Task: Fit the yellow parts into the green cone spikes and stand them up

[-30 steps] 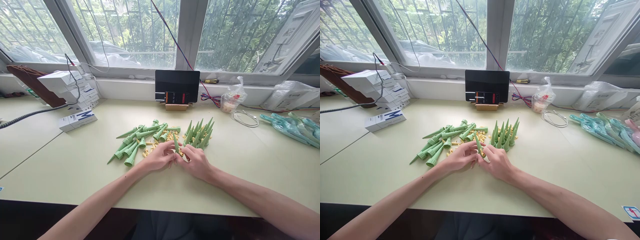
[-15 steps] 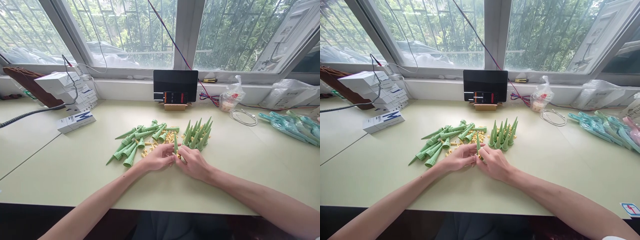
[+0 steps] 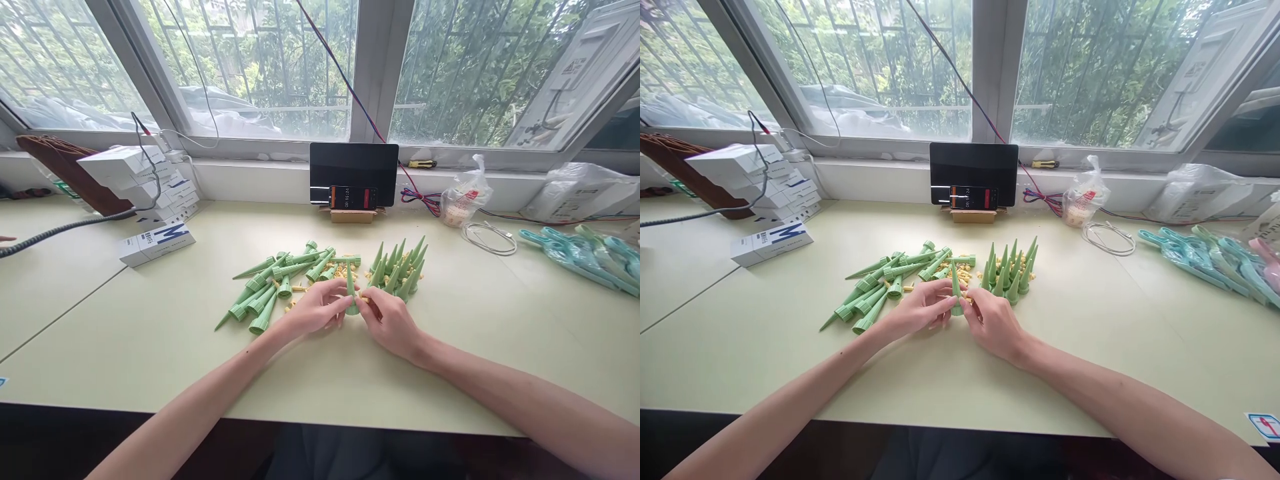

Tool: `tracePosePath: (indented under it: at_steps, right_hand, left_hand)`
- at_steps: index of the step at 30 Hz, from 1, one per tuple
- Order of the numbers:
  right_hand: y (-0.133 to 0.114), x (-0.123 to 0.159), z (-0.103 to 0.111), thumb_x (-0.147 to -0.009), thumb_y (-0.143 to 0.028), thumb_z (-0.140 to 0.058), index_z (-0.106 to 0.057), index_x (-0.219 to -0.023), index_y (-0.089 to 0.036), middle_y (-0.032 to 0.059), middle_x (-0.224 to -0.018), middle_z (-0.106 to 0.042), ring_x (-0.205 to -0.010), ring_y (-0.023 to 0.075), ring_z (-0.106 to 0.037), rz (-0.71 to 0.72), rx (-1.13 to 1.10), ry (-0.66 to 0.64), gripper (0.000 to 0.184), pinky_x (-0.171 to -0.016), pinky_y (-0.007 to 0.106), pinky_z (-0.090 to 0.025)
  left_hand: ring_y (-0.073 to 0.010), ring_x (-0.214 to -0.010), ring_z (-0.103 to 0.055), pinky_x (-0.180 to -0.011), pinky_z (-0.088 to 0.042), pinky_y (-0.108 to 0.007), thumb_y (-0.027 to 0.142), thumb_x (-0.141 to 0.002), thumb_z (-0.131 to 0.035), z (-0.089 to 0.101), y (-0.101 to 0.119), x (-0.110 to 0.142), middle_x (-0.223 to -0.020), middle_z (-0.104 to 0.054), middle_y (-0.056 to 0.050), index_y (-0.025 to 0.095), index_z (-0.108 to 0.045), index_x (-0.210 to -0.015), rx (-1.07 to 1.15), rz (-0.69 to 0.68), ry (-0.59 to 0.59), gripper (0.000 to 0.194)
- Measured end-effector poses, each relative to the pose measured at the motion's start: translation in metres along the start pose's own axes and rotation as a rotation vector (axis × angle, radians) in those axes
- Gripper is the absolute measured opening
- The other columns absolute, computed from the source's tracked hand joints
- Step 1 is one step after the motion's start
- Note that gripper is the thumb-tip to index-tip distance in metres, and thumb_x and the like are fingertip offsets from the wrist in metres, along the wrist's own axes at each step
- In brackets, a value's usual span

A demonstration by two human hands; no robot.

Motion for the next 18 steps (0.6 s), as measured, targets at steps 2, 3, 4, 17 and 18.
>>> tracePosePath:
  at_steps: [2,3,4,17,18]
  right_hand:
    - [0.000,-0.001,0.000,-0.101,-0.030,-0.045,-0.054,-0.084,-0.020,-0.0023,-0.065,-0.052,-0.053,0.0111,-0.043,-0.030,-0.011,-0.014,0.022,-0.053,0.024,-0.034]
    - [0.000,-0.002,0.001,-0.101,-0.030,-0.044,-0.055,-0.084,-0.019,-0.0021,-0.066,-0.052,-0.053,0.0112,-0.043,-0.040,-0.015,-0.020,0.023,-0.053,0.024,-0.035]
    - [0.000,-0.002,0.001,-0.101,-0.031,-0.044,-0.056,-0.085,-0.019,-0.0022,-0.065,-0.053,-0.053,0.0112,-0.044,-0.050,-0.020,-0.027,0.024,-0.054,0.024,-0.035]
    - [0.000,0.000,0.000,-0.098,-0.028,-0.046,-0.053,-0.094,-0.020,-0.0077,-0.055,-0.042,-0.045,0.0097,-0.037,-0.097,-0.019,-0.008,0.011,-0.048,0.022,-0.032]
    - [0.000,0.000,0.000,-0.098,-0.027,-0.046,-0.053,-0.092,-0.020,-0.0078,-0.054,-0.041,-0.045,0.0096,-0.036,-0.093,-0.007,-0.018,0.012,-0.048,0.022,-0.031]
  left_hand:
    - [-0.0076,-0.052,-0.052,-0.042,-0.037,-0.019,0.046,-0.091,-0.058,0.001,0.001,-0.001,-0.090,-0.064,-0.006,0.015,-0.063,-0.100,-0.035,-0.004,0.024,0.033]
    - [-0.0073,-0.052,-0.052,-0.041,-0.036,-0.019,0.046,-0.091,-0.058,0.002,0.001,-0.001,-0.090,-0.063,-0.005,0.015,-0.063,-0.098,-0.053,-0.004,0.033,0.032]
    - [-0.0072,-0.052,-0.052,-0.042,-0.036,-0.019,0.046,-0.090,-0.058,0.003,0.002,-0.001,-0.088,-0.062,-0.005,0.015,-0.062,-0.095,-0.073,0.001,0.043,0.031]
    - [-0.0113,-0.052,-0.054,-0.051,-0.042,-0.023,0.040,-0.087,-0.061,0.013,-0.007,-0.001,-0.064,-0.060,0.004,0.019,-0.051,-0.112,-0.284,0.046,0.240,0.034]
    - [-0.0116,-0.052,-0.055,-0.052,-0.042,-0.023,0.039,-0.087,-0.060,0.012,-0.007,-0.001,-0.063,-0.060,0.005,0.020,-0.048,-0.113,-0.309,0.047,0.240,0.034]
Point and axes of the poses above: each hand's wrist, its own x-axis away from the middle knuckle, its own z-axis out of the back of the hand, y = z × x, the point moved 2 cm from there along -x, towards the middle knuckle
